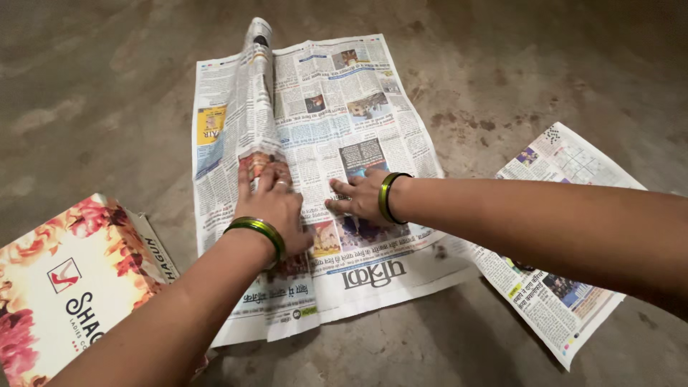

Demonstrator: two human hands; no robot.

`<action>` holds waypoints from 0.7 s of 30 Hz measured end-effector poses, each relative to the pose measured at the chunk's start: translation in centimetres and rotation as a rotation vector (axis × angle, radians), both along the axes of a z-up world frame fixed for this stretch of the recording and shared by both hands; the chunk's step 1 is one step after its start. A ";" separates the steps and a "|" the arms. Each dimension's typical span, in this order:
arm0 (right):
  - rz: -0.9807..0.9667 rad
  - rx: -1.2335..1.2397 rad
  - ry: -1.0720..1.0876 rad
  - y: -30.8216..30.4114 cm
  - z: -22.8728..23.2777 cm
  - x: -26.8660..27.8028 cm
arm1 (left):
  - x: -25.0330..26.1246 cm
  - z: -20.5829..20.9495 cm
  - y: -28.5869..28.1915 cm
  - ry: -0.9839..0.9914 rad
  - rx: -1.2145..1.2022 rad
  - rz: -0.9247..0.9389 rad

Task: The person wraps a rectangular box using a newspaper. They unfold the newspaper, place the box on it, fold the paper around the box, and secure the folds with tape and scissors.

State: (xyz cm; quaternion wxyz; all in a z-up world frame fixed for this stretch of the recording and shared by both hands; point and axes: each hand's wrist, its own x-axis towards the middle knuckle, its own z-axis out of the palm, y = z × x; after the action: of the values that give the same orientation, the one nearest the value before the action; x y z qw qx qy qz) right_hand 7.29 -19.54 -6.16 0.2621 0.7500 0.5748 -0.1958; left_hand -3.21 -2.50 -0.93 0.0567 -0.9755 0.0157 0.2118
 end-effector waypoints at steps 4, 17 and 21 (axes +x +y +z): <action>0.020 0.070 -0.009 0.4 -0.9 0.3 | 0.2 -1.1 0.9 0.013 0.041 0.010; 0.105 0.172 0.035 0.2 0.8 0.4 | -0.1 -0.5 1.2 -0.024 0.051 0.031; 0.069 0.092 0.038 -1.1 1.6 1.3 | -1.1 -0.1 1.5 -0.111 -0.087 0.118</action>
State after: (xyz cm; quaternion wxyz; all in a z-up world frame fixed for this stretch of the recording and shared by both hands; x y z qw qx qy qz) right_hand 8.59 -20.61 -4.51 0.2231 0.7372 0.6135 -0.1744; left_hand -4.34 -1.02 -1.01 0.0023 -0.9865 -0.0356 0.1597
